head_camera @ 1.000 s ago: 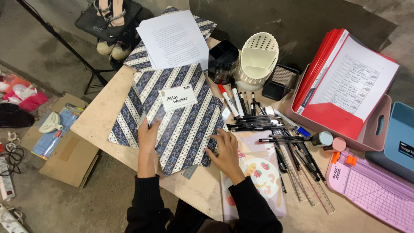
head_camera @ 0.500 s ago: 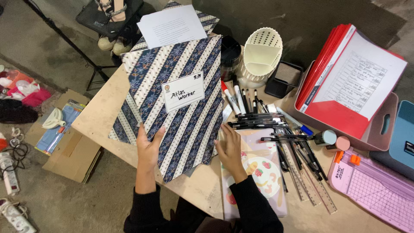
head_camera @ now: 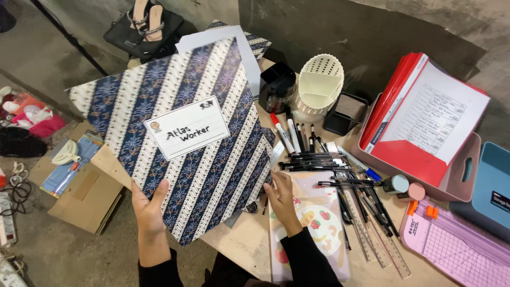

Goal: The person organizes several documents and a certificate into red and patterned folders, flipping through pages and aligning them by hand.

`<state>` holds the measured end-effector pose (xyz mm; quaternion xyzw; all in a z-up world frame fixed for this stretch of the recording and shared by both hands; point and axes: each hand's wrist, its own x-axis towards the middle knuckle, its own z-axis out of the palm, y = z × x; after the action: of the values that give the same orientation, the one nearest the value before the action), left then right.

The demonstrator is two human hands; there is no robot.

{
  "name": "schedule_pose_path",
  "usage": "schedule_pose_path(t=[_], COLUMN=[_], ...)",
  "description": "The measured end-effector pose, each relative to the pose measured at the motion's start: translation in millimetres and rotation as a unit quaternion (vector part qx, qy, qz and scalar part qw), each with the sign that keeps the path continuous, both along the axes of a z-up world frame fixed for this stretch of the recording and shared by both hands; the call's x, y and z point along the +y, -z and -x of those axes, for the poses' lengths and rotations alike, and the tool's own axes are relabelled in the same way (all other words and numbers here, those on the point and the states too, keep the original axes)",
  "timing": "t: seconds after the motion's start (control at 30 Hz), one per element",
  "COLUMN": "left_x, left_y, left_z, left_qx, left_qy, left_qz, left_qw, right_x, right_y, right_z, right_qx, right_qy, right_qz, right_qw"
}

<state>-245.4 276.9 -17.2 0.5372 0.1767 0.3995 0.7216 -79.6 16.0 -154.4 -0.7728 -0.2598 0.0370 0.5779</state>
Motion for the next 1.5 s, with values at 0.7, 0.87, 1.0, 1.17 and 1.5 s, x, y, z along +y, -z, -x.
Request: schedule_pose_path(t=[0.7, 0.87, 1.0, 1.17, 1.5], left_x=[-147, -192, -213, -210, -201], left_y=[75, 118, 121, 120, 119], left_z=[-81, -128, -142, -141, -147], left_qx=[0.041, 0.092, 0.105, 0.130, 0.116], left_qy=[0.189, 0.304, 0.368, 0.391, 0.431], left_qz=[0.114, 0.012, 0.056, 0.073, 0.178], left_qw=[0.975, 0.948, 0.922, 0.908, 0.877], right_x=[-187, -241, -261, -249, -87], right_y=[-92, -80, -74, -95, -114], right_z=[38, 39, 46, 62, 142], right_qx=[0.018, 0.073, -0.050, -0.106, -0.191], right_qy=[0.214, 0.329, 0.320, 0.317, -0.118], right_qz=[-0.019, -0.002, 0.071, 0.200, 0.192], right_qw=[0.976, 0.942, 0.944, 0.921, 0.955])
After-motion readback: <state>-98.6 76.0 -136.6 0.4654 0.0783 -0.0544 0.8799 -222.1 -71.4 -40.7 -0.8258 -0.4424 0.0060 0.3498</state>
